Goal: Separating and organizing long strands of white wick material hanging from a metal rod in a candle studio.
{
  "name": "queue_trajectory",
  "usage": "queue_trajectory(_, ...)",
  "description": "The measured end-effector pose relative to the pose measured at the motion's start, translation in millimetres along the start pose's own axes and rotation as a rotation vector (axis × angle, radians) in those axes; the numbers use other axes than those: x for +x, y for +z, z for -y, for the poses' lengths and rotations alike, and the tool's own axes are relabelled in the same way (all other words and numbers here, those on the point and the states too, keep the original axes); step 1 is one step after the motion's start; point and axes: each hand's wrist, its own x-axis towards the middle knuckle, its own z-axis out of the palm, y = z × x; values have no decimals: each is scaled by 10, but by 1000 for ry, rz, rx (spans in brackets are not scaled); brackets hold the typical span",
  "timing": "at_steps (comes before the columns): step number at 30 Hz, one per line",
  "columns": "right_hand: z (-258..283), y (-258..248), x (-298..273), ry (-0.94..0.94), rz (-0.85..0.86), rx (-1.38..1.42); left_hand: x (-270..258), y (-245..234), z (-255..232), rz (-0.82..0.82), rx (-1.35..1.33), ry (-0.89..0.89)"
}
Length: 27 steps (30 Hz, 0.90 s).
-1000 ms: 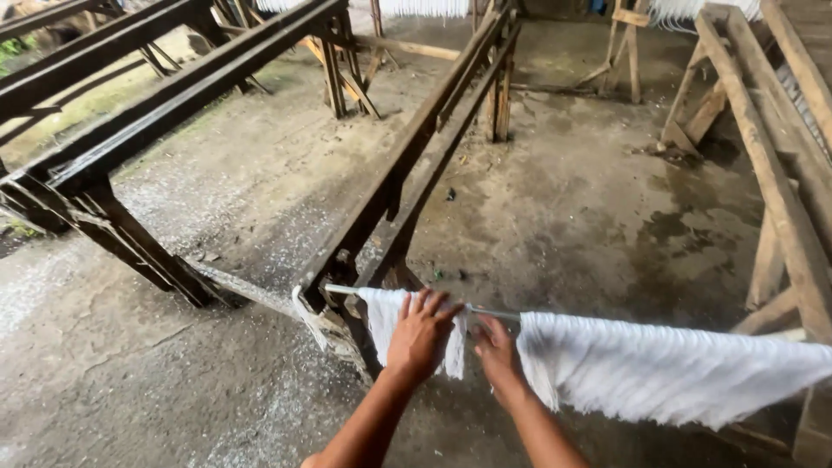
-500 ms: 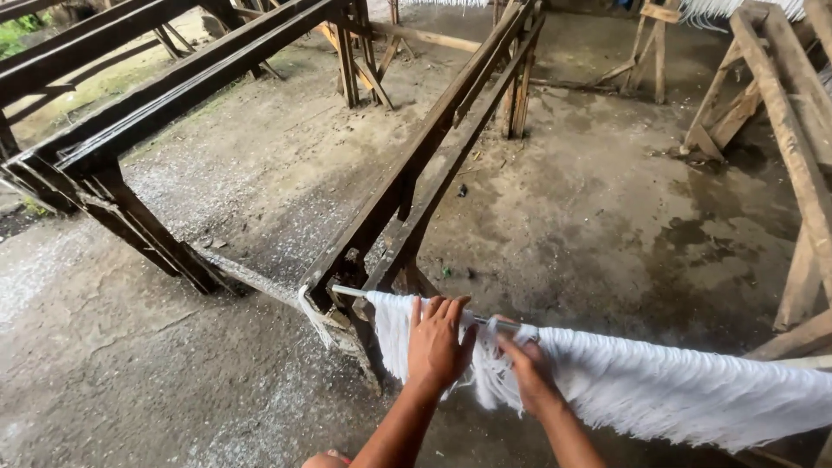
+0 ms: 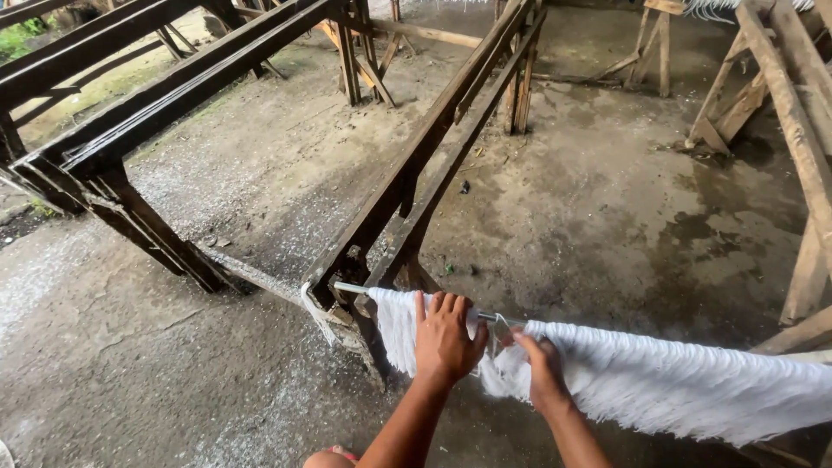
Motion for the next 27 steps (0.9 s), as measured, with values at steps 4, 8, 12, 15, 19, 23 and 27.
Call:
queue_trajectory(4, 105, 143, -57, -21, 15, -155, -14, 29, 9, -73, -50, 14)
queue_trajectory(8, -23, 257, 115, 119, 124, -32, 14, 66, 46, -17, 18, 15)
queue_trajectory(12, 19, 123, 57, 132, -34, -182, 43, 112, 106, -22, 19, 32)
queue_trajectory(15, -386, -172, 197, -133, 160, 317, 60, 46, 49, 56, 40, 20)
queue_trajectory(19, -677, -324, -175, -101, 246, -77, 9, 245, 96, -144, -18, 74)
queue_trajectory(23, -755, -336, -599, 156, 216, -236, -290, 531, 36, -253, -149, 43)
queue_trajectory(27, -1698, -558, -570, 172, 226, -355, -973, 1056, -205, -505, -410, -312)
